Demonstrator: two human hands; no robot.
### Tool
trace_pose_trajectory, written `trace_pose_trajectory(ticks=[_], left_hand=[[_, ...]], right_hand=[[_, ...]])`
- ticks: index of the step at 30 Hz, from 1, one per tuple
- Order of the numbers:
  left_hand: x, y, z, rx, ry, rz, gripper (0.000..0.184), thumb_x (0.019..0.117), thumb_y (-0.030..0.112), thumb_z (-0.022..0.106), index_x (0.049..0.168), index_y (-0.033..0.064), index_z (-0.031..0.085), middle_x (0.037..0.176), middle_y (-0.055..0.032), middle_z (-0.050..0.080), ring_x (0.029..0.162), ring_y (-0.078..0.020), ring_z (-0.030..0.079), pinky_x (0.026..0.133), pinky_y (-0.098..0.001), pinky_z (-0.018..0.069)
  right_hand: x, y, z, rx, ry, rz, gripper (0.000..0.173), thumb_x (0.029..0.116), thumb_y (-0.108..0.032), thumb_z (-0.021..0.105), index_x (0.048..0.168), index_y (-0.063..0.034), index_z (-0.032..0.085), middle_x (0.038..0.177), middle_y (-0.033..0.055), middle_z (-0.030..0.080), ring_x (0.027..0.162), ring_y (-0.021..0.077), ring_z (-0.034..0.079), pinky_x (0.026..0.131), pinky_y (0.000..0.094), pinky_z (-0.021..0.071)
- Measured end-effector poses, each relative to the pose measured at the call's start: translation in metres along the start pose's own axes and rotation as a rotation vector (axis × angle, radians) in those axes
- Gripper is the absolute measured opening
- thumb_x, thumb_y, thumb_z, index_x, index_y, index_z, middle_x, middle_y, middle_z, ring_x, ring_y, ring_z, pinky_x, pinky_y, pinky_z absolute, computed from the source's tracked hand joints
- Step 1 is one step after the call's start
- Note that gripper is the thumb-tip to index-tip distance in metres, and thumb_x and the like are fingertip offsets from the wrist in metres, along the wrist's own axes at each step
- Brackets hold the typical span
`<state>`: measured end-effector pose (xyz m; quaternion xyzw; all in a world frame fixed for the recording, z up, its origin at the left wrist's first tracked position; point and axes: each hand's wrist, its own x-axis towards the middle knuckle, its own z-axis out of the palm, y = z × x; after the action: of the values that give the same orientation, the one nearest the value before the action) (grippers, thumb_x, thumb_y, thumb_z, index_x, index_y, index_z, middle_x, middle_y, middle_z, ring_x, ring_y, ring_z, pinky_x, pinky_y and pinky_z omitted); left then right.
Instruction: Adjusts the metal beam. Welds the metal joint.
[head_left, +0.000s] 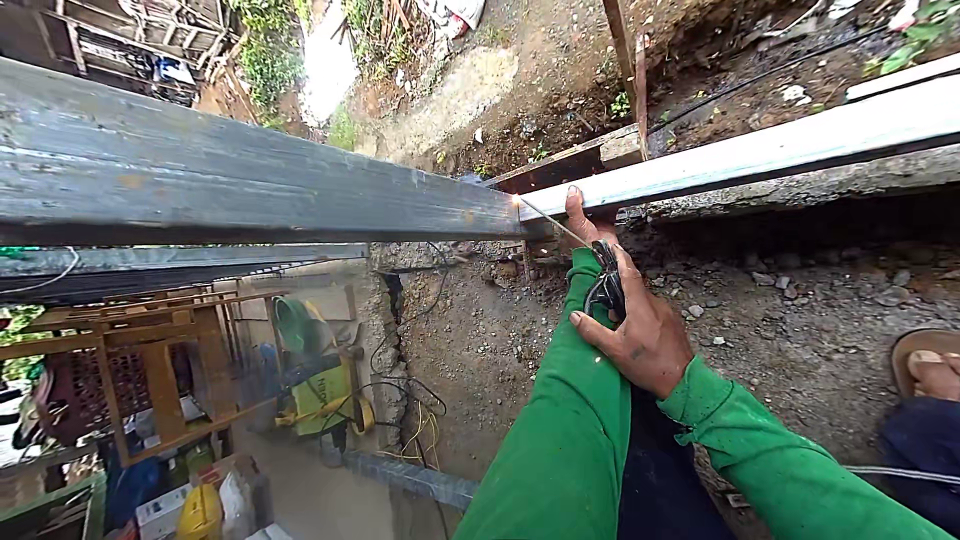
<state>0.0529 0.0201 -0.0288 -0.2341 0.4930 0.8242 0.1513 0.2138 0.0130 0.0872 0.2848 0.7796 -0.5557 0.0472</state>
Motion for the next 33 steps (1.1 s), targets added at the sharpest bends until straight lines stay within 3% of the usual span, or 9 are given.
trace_pose_trajectory(ticks=[16, 17, 18, 19, 20, 21, 22, 33], left_hand=[[0.002, -0.005, 0.001, 0.0, 0.018, 0.012, 0.04, 0.1059, 0.042, 0.053, 0.136, 0.0143, 0.053, 0.121, -0.0133, 0.066, 0.106, -0.0291, 0.067, 0.088, -0.0529, 0.0576], [0.007, -0.011, -0.006, -0.014, -0.028, 0.048, 0.039, 0.1064, 0.041, 0.051, 0.134, 0.0135, 0.056, 0.118, -0.0135, 0.067, 0.104, -0.0289, 0.068, 0.087, -0.0528, 0.0583], [0.02, -0.021, -0.025, -0.041, -0.214, 0.12, 0.039, 0.1077, 0.039, 0.047, 0.134, 0.0112, 0.055, 0.117, -0.0152, 0.068, 0.103, -0.0291, 0.069, 0.085, -0.0518, 0.0592], [0.052, -0.032, -0.064, -0.056, -0.715, 0.203, 0.049, 0.1119, 0.037, 0.038, 0.152, 0.0083, 0.036, 0.139, -0.0185, 0.058, 0.124, -0.0301, 0.062, 0.1, -0.0507, 0.0554], [0.022, -0.021, -0.029, -0.04, -0.259, 0.118, 0.04, 0.1072, 0.04, 0.048, 0.136, 0.0118, 0.054, 0.119, -0.0153, 0.068, 0.105, -0.0292, 0.068, 0.088, -0.0523, 0.0586], [0.01, -0.011, -0.009, -0.009, -0.072, 0.055, 0.039, 0.1047, 0.042, 0.052, 0.132, 0.0143, 0.055, 0.117, -0.0135, 0.067, 0.103, -0.0288, 0.068, 0.087, -0.0533, 0.0582], [0.006, -0.006, -0.003, 0.007, -0.021, 0.028, 0.041, 0.1037, 0.043, 0.055, 0.134, 0.0151, 0.053, 0.119, -0.0134, 0.066, 0.105, -0.0294, 0.067, 0.087, -0.0542, 0.058], [0.003, -0.002, -0.005, -0.023, -0.026, -0.002, 0.045, 0.1016, 0.041, 0.061, 0.137, 0.015, 0.051, 0.123, -0.0154, 0.064, 0.107, -0.0316, 0.067, 0.088, -0.0552, 0.0579]], right_hand=[[0.003, 0.001, -0.002, -0.009, -0.05, 0.021, 0.104, 0.0841, -0.072, 0.06, 0.165, -0.0191, 0.023, 0.09, 0.0087, 0.071, 0.074, 0.0254, 0.066, 0.067, 0.0509, 0.0552], [0.003, 0.001, -0.002, -0.005, -0.048, 0.021, 0.104, 0.0841, -0.071, 0.061, 0.165, -0.0193, 0.022, 0.09, 0.009, 0.071, 0.074, 0.0255, 0.066, 0.067, 0.0513, 0.0552], [0.003, 0.002, -0.002, 0.005, -0.036, 0.018, 0.103, 0.0841, -0.071, 0.061, 0.165, -0.0192, 0.023, 0.09, 0.009, 0.071, 0.074, 0.0255, 0.066, 0.068, 0.0515, 0.0555], [0.002, 0.003, -0.001, 0.025, -0.014, 0.01, 0.103, 0.0841, -0.07, 0.062, 0.165, -0.0189, 0.024, 0.091, 0.0092, 0.071, 0.074, 0.0254, 0.067, 0.068, 0.0515, 0.056], [0.001, 0.005, 0.001, 0.045, 0.007, 0.006, 0.103, 0.0842, -0.07, 0.062, 0.165, -0.0187, 0.024, 0.092, 0.0093, 0.071, 0.075, 0.0247, 0.067, 0.068, 0.0509, 0.0566], [0.001, 0.006, 0.002, 0.056, 0.022, 0.001, 0.103, 0.084, -0.071, 0.063, 0.164, -0.018, 0.025, 0.094, 0.0096, 0.072, 0.075, 0.0243, 0.067, 0.069, 0.0503, 0.0571], [0.0, 0.006, 0.002, 0.06, 0.022, 0.004, 0.103, 0.0837, -0.071, 0.063, 0.164, -0.0182, 0.025, 0.094, 0.0097, 0.072, 0.075, 0.0243, 0.067, 0.069, 0.0502, 0.057], [0.0, 0.003, -0.001, 0.012, -0.02, 0.01, 0.104, 0.0843, -0.071, 0.061, 0.165, -0.0176, 0.023, 0.091, 0.0093, 0.071, 0.073, 0.0252, 0.066, 0.067, 0.0507, 0.0558]])
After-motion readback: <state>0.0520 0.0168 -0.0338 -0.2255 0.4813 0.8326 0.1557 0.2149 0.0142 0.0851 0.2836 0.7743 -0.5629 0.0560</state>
